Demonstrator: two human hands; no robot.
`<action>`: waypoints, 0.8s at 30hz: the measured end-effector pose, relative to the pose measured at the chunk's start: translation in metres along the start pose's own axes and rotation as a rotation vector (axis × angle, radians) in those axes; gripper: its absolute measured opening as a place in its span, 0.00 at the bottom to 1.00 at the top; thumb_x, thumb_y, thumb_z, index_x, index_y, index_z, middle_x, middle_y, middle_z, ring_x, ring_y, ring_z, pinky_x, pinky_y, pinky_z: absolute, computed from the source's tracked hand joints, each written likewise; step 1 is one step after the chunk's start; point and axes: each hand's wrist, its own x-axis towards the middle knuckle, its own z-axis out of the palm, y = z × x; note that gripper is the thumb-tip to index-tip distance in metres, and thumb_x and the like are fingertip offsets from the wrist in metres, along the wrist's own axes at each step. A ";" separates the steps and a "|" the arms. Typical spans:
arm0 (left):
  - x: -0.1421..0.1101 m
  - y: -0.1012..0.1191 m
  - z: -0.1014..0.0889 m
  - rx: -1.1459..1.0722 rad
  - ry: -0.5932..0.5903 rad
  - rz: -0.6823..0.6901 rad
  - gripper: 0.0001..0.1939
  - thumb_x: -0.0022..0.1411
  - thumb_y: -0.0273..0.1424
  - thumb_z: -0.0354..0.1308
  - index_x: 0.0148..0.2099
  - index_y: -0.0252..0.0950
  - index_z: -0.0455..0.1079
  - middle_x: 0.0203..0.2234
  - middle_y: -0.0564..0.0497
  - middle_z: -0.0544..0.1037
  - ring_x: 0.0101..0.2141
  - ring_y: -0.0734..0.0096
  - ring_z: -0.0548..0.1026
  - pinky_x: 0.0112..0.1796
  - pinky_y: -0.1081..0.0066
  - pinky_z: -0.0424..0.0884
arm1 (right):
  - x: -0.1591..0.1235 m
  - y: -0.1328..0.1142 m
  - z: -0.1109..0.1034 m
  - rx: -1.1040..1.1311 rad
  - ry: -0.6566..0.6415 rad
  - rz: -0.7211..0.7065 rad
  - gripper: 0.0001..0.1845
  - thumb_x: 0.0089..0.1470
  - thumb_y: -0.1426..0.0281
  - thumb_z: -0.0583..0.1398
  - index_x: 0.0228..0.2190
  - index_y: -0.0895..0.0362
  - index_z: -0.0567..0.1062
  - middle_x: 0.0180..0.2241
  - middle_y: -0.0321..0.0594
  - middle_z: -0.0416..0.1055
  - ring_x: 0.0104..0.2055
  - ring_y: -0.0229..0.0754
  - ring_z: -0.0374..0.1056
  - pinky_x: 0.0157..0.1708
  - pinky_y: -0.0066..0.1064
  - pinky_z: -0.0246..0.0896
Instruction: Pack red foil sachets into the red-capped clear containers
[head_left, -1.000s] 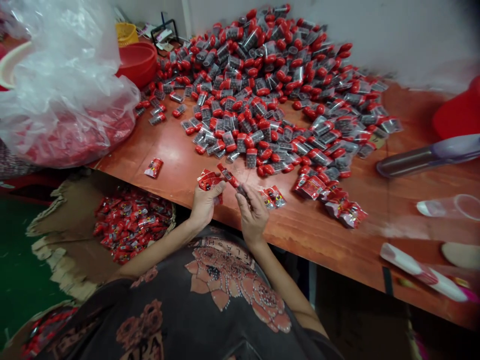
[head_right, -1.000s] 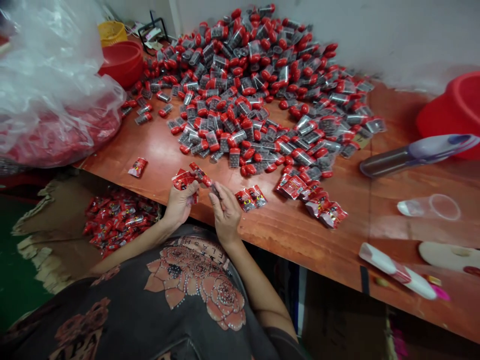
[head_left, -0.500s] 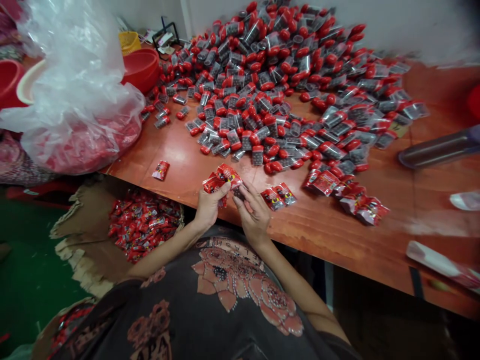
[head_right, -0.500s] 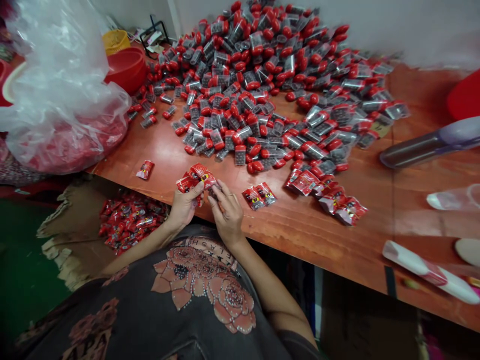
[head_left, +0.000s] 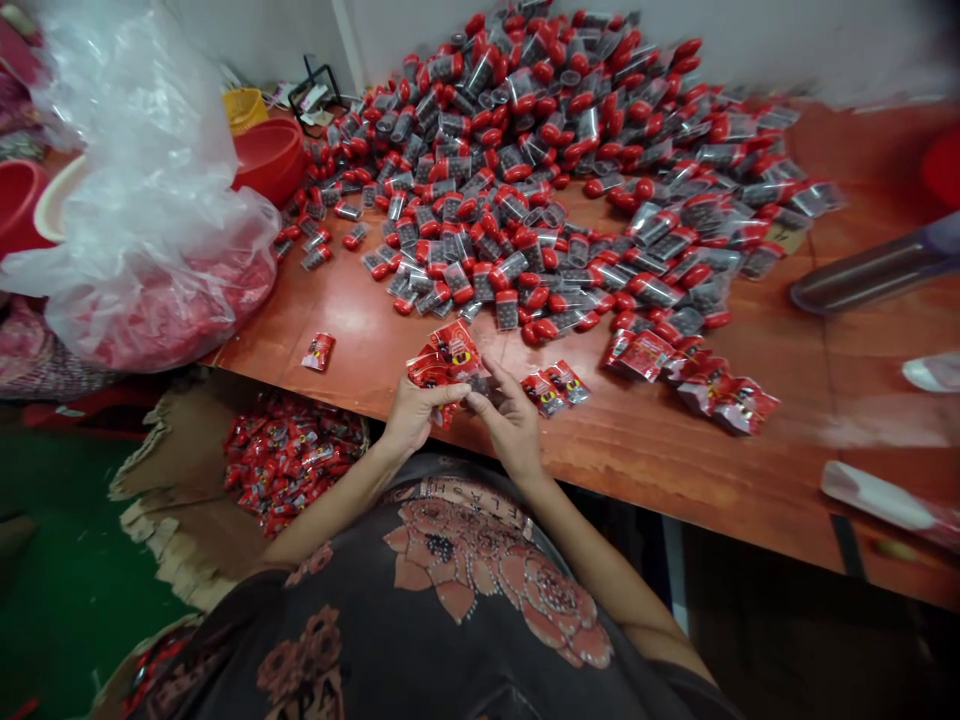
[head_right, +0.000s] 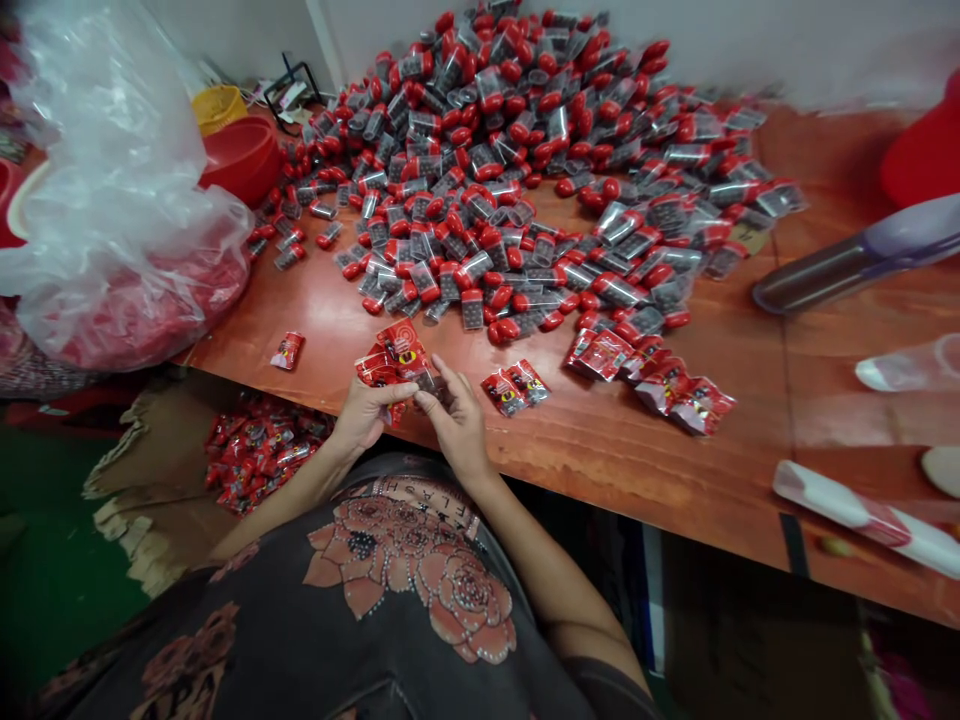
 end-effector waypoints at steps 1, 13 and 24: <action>0.001 0.000 0.000 -0.004 0.012 0.001 0.16 0.39 0.26 0.75 0.34 0.35 0.77 0.28 0.52 0.81 0.28 0.71 0.77 0.33 0.70 0.73 | 0.000 0.000 0.000 0.002 0.011 0.001 0.29 0.57 0.66 0.62 0.60 0.41 0.67 0.40 0.38 0.70 0.37 0.40 0.71 0.37 0.39 0.77; -0.002 -0.005 0.009 -0.086 0.155 0.058 0.20 0.39 0.28 0.76 0.38 0.36 0.77 0.31 0.53 0.83 0.30 0.72 0.79 0.39 0.69 0.74 | -0.007 0.006 0.006 0.007 0.137 -0.026 0.19 0.55 0.66 0.63 0.50 0.48 0.73 0.41 0.37 0.72 0.41 0.40 0.73 0.41 0.39 0.76; -0.001 -0.009 0.010 -0.062 0.153 0.087 0.14 0.41 0.29 0.75 0.32 0.35 0.77 0.28 0.53 0.81 0.29 0.74 0.77 0.37 0.70 0.74 | -0.006 0.003 0.013 0.130 0.151 0.041 0.18 0.53 0.65 0.65 0.46 0.49 0.71 0.39 0.37 0.74 0.37 0.40 0.75 0.39 0.37 0.77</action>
